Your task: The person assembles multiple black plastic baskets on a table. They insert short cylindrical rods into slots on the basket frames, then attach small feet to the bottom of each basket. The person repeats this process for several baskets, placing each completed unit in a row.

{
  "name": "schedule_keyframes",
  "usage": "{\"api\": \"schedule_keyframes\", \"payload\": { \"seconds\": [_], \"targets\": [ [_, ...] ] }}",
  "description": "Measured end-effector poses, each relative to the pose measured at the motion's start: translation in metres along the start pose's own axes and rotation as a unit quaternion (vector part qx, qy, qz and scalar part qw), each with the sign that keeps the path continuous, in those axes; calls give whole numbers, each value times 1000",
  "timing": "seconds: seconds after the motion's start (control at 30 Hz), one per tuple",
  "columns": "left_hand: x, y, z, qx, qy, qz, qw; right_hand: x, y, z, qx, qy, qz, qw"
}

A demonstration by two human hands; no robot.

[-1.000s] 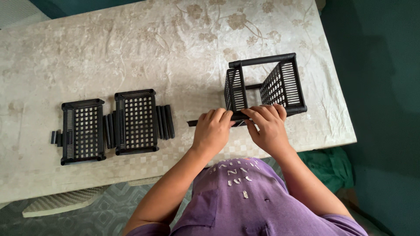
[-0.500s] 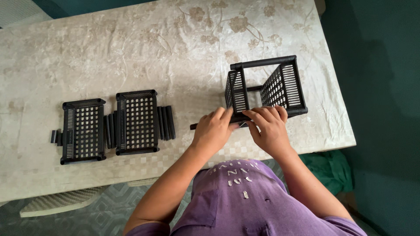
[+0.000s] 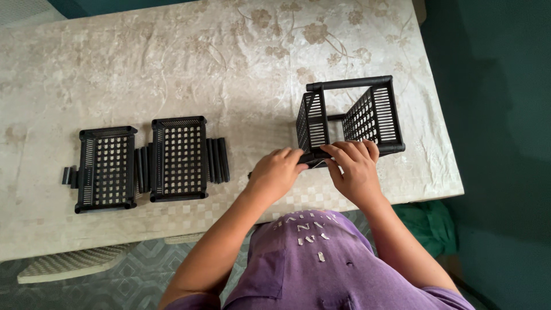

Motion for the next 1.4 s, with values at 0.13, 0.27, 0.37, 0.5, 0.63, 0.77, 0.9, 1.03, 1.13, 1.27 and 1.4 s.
{"api": "schedule_keyframes", "payload": {
  "seconds": [0.13, 0.27, 0.37, 0.5, 0.63, 0.77, 0.9, 1.03, 1.13, 1.27, 1.4],
  "targets": [
    [17, 13, -36, 95, -163, -83, 978, 1, -7, -7, -33, -23, 58, 998],
    [42, 28, -71, 241, -298, 19, 923, 11, 4, -24, -111, -88, 96, 985],
    [62, 49, -89, 310, -350, 83, 880, 22, 69, -25, -288, 103, -71, 950],
    [83, 79, -108, 363, -399, 115, 834, 26, 166, -24, -345, 184, -206, 897],
    [109, 97, -131, 303, -420, 126, 846, 28, 240, -5, -292, 214, -273, 891],
    [149, 116, -150, 289, -432, 86, 850, 19, 298, 26, -252, 264, -309, 878],
    [180, 131, -154, 323, -417, 40, 849, 5, 342, 45, -165, 300, -304, 889],
    [198, 134, -153, 332, -443, 7, 832, 5, 372, 40, -149, 280, -296, 901],
    [199, 131, -158, 325, -429, -17, 842, 16, 378, 39, -172, 301, -281, 895],
    [186, 124, -162, 300, -386, -15, 872, 30, 355, 36, -200, 308, -299, 881],
    [157, 110, -157, 271, -318, -25, 908, 36, 287, 19, -258, 303, -316, 861]
  ]
}}
Point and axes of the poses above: each hand's wrist, its own x-axis away from the middle knuckle, its own y-axis out of the palm, z = x × y, the point moved 5 cm from there along -x, towards the middle knuckle, and after that the axes turned 15 degrees about -x, right-handed, at the moved point
